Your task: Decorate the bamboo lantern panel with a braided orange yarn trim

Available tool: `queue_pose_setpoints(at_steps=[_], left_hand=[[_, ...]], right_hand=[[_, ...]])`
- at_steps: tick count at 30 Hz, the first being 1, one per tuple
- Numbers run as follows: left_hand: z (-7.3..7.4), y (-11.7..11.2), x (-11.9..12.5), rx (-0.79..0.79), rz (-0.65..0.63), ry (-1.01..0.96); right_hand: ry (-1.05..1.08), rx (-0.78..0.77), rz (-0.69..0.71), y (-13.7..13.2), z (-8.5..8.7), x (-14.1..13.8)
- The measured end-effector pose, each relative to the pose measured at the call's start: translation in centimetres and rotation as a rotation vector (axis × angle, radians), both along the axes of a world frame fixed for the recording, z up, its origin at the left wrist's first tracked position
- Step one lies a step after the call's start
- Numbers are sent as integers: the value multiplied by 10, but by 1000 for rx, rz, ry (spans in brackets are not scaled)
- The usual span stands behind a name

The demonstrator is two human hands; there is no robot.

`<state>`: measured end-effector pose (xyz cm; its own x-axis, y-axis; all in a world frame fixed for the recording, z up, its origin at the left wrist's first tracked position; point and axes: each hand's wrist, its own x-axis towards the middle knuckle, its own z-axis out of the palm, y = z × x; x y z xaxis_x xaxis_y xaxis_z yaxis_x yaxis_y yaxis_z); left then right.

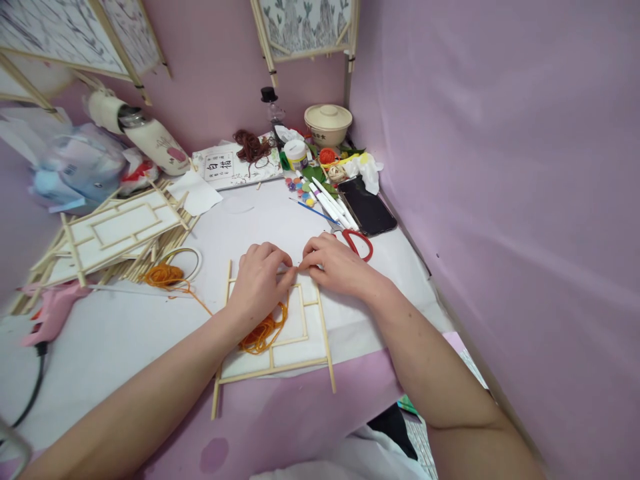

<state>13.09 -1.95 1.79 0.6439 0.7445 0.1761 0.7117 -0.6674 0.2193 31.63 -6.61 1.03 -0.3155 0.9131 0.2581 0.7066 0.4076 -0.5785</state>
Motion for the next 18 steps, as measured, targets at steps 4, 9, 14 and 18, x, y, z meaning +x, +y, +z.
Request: queue_pose_setpoints(at_steps=[4,9,14,18], left_hand=[[-1,1,1,-44,12,-32],[0,1,1,-57,16,-44],[1,1,1,-61,20,-38],[1,2,1,-63,22,-47]], right_hand=[[8,40,-22,0,-1,3],[14,66,-59,1,-2,5],[-18,36,-23,1,-3,3],[-11,35,-32,1,-1,3]])
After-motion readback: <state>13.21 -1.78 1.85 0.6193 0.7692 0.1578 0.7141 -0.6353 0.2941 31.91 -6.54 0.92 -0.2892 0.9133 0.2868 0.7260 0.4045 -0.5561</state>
